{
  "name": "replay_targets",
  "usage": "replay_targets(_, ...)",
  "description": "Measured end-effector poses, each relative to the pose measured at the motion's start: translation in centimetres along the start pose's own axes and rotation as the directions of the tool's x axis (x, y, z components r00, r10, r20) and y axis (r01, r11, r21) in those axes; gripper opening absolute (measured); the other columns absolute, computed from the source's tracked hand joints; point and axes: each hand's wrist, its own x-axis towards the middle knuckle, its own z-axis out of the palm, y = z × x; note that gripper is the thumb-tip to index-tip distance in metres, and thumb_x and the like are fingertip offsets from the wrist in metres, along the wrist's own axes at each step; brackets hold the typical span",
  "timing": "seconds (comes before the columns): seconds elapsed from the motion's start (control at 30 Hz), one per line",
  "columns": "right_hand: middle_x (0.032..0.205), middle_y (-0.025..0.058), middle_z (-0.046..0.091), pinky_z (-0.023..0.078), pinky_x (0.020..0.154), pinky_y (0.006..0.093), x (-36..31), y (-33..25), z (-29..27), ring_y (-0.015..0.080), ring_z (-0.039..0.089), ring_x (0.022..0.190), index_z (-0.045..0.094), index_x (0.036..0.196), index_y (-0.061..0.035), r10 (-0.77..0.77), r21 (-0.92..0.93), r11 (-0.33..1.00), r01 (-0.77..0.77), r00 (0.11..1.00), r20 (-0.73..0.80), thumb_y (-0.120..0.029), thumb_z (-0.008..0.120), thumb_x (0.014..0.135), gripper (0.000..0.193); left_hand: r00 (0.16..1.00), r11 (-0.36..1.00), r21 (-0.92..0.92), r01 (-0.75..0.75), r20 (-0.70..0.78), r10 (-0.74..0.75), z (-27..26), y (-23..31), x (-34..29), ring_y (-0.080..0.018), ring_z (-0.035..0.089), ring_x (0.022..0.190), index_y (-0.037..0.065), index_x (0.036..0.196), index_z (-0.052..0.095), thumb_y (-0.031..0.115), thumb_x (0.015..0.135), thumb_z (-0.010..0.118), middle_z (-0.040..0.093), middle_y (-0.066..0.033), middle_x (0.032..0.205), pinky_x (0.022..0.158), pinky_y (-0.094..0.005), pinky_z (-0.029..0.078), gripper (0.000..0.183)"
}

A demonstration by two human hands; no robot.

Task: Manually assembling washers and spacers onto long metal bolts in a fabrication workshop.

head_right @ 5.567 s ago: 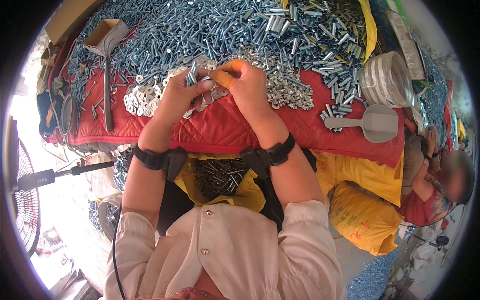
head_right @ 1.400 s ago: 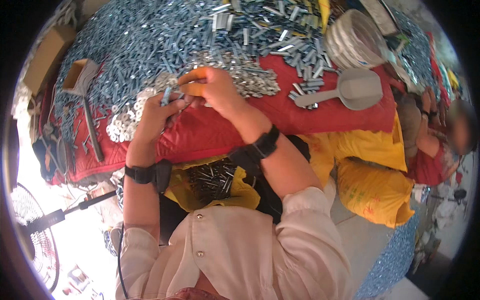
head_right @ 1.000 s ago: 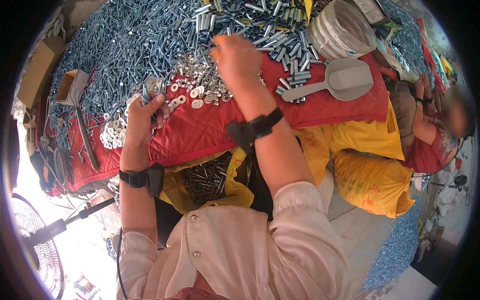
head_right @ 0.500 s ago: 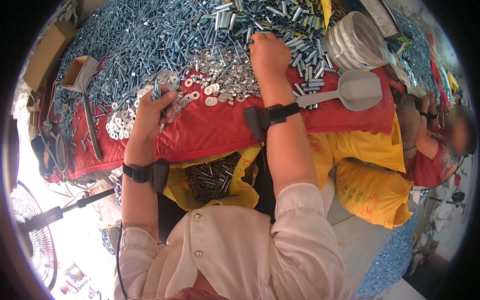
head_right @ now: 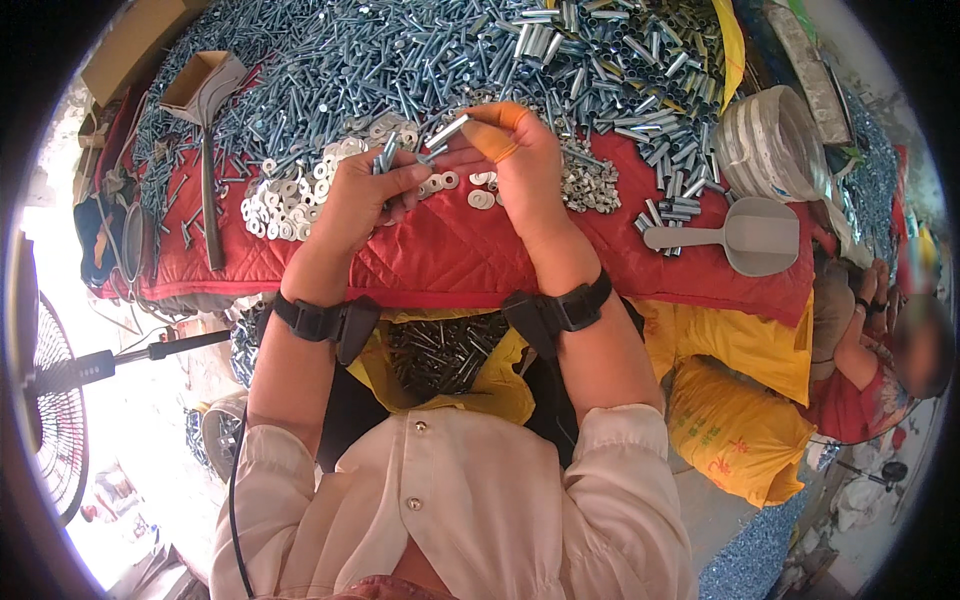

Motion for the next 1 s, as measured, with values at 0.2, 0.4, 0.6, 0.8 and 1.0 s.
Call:
replay_targets(0.2,0.085,0.0184,0.064,0.056,0.063,0.0314,0.3,0.0,-0.6,0.0285,0.067,0.074,0.055,0.099,0.0043,-0.054,0.196,0.979,0.054,0.999,-0.008,-0.013,0.05,0.087,0.022,0.999,1.0,-0.004,-0.03,-0.043,0.03,-0.4,-0.2,0.2,-0.0072,0.047,0.044,0.001,0.086,0.06,0.014,0.084,0.061,0.058,-0.0043,0.061,0.038,-0.0181,0.031,0.014)
replay_targets(0.4,0.085,0.0186,0.064,0.056,0.064,0.0335,0.3,0.0,-0.5,0.0291,0.067,0.074,0.055,0.1,0.004,-0.06,0.158,0.986,0.057,0.998,0.012,-0.011,0.05,0.086,0.021,0.994,0.995,0.008,-0.098,-0.044,0.099,-0.7,-0.3,0.1,-0.0073,0.047,0.043,0.001,0.085,0.059,0.015,0.085,0.06,0.059,-0.0054,0.062,0.038,-0.0184,0.032,0.014)
replay_targets(0.6,0.085,0.0169,0.064,0.055,0.067,0.0323,0.3,-0.1,0.2,0.0287,0.067,0.077,0.054,0.099,0.0033,-0.064,0.064,0.996,0.067,0.997,-0.038,-0.01,0.05,0.086,0.019,0.994,0.995,0.016,-0.094,-0.052,0.095,-0.9,-0.1,-0.1,-0.0074,0.047,0.043,0.0,0.087,0.059,0.018,0.086,0.059,0.06,-0.0061,0.063,0.038,-0.0188,0.031,0.018)
replay_targets(0.8,0.08,0.0084,0.064,0.05,0.058,0.0262,0.2,1.4,1.3,0.0169,0.065,0.07,0.059,0.097,0.0013,-0.068,-0.319,0.944,0.086,0.995,0.067,-0.013,0.064,0.081,0.022,0.994,0.994,0.0,-0.113,-0.016,0.113,-0.6,0.0,-0.2,-0.0074,0.047,0.043,0.0,0.09,0.058,0.02,0.086,0.059,0.062,-0.0073,0.065,0.037,-0.0179,0.03,0.021)
replay_targets(1.0,0.072,0.0107,0.064,0.048,0.055,0.0322,0.8,0.0,0.0,0.0214,0.063,0.062,0.065,0.091,-0.0052,-0.211,-0.919,0.282,0.276,0.952,0.221,-0.025,0.069,0.073,0.027,0.997,0.995,-0.084,-0.051,-0.06,0.046,-1.8,-0.3,0.2,-0.0062,0.047,0.043,0.0,0.091,0.06,0.02,0.085,0.06,0.062,-0.0068,0.065,0.036,-0.0168,0.029,0.021)
